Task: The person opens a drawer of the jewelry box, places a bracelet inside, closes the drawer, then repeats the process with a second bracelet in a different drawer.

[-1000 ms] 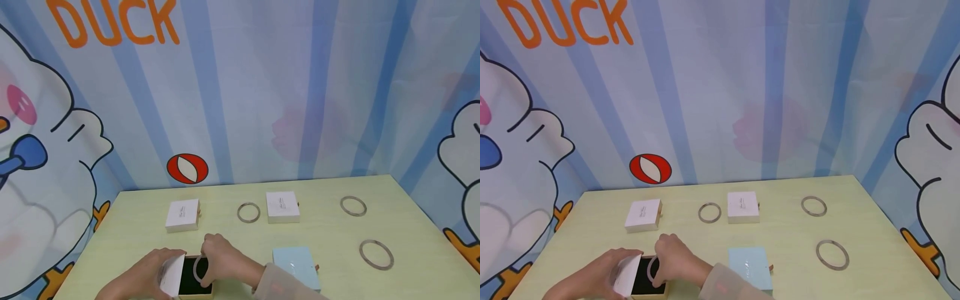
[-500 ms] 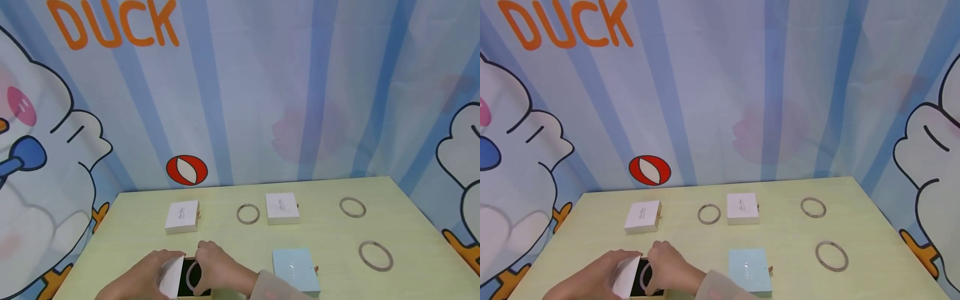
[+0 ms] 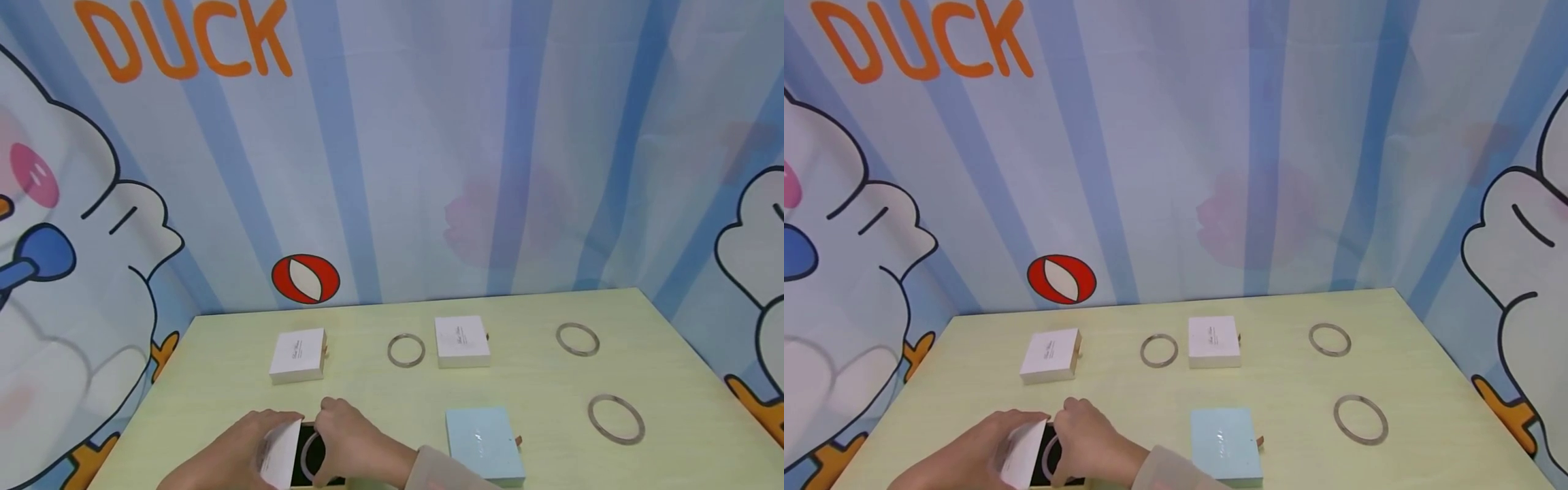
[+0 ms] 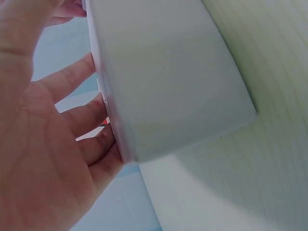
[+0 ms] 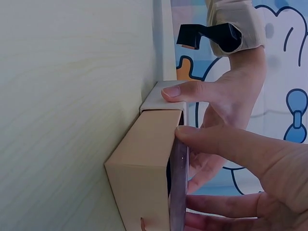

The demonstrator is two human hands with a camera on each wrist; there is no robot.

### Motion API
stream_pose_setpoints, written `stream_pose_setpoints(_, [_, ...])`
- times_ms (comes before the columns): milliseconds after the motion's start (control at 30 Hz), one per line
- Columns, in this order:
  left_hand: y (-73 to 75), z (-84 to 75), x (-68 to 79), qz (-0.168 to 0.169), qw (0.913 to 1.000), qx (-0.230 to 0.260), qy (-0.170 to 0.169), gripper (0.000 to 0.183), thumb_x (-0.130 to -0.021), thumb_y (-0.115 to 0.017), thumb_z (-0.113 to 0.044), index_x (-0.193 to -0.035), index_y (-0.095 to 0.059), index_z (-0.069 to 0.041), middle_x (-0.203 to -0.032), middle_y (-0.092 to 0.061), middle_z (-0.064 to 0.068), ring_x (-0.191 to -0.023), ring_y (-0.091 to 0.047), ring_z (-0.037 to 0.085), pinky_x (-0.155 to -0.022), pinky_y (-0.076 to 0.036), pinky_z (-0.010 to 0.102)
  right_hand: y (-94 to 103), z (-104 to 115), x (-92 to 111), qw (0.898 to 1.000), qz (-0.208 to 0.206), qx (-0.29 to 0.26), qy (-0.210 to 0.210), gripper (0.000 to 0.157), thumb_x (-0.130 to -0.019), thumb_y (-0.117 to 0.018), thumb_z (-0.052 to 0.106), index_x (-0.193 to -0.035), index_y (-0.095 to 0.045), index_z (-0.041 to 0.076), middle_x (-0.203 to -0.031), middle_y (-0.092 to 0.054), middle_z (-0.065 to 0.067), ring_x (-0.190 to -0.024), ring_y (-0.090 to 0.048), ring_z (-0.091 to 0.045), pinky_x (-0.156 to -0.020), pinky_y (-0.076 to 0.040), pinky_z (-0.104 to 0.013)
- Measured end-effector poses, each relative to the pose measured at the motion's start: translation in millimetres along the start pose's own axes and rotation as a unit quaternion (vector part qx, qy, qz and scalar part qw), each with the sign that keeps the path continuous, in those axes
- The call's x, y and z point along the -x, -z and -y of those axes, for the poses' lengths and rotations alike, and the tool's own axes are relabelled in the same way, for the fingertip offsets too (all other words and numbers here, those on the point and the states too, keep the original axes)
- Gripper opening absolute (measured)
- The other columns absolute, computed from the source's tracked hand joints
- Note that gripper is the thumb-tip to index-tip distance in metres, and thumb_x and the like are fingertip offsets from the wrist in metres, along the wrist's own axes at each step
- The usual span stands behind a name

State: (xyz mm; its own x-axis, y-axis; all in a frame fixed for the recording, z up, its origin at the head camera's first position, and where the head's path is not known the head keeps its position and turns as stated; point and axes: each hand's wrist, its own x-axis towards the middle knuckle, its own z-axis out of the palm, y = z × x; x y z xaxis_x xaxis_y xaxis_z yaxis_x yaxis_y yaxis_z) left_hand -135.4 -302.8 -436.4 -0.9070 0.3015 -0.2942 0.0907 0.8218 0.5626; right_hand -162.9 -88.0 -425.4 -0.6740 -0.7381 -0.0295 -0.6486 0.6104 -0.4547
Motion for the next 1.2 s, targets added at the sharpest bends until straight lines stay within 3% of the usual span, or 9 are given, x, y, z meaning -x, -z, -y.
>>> stream_pose_setpoints(367, [1.3, 0.4, -0.5, 0.003, 1.0000, 0.007, -0.004, 0.099, -0.059, -0.093, -0.054, -0.141, -0.055, -0.015, -0.131, -0.055, 0.007, -0.114, -0.050, 0.029, -0.089, -0.049, 0.063, 1.0, 3.2, -1.0, 1.000, -0.007, 0.013, -0.001, 0.036, -0.062, -0.096, 0.034, -0.080, -0.075, 0.010, -0.080, -0.050, 0.006, -0.072, -0.043, -0.007, -0.057, -0.039, -0.016])
stream_pose_setpoints(600, [0.8, 0.5, -0.3, 0.005, 0.9998, 0.019, -0.010, 0.099, -0.059, -0.094, -0.053, -0.141, -0.054, -0.014, -0.129, -0.055, 0.005, -0.112, -0.050, 0.028, -0.086, -0.052, 0.058, -0.1, 6.3, -4.1, 1.000, -0.002, 0.029, 0.006, 0.043, -0.062, -0.096, 0.037, -0.090, -0.077, 0.009, -0.081, -0.053, 0.006, -0.073, -0.045, -0.007, -0.058, -0.038, -0.015])
stream_pose_setpoints(967, [0.7, -0.9, 1.4, 0.002, 0.9998, 0.017, 0.011, 0.100, -0.058, -0.094, -0.053, -0.142, -0.054, -0.016, -0.129, -0.055, 0.007, -0.111, -0.049, 0.028, -0.085, -0.052, 0.059, -2.1, 7.5, -5.4, 1.000, -0.003, 0.027, 0.003, 0.041, -0.062, -0.096, 0.036, -0.087, -0.076, 0.009, -0.081, -0.052, 0.006, -0.072, -0.045, -0.007, -0.057, -0.039, -0.015])
stream_pose_setpoints(1200, [1.1, -0.4, 1.6, 0.003, 0.9998, 0.017, 0.004, 0.100, -0.058, -0.094, -0.053, -0.142, -0.053, -0.018, -0.129, -0.054, 0.006, -0.110, -0.049, 0.027, -0.085, -0.052, 0.058, -1.1, 6.2, -4.2, 1.000, 0.000, 0.025, 0.007, 0.037, -0.065, -0.095, 0.035, -0.082, -0.075, 0.010, -0.081, -0.051, 0.006, -0.071, -0.044, -0.007, -0.057, -0.039, -0.016])
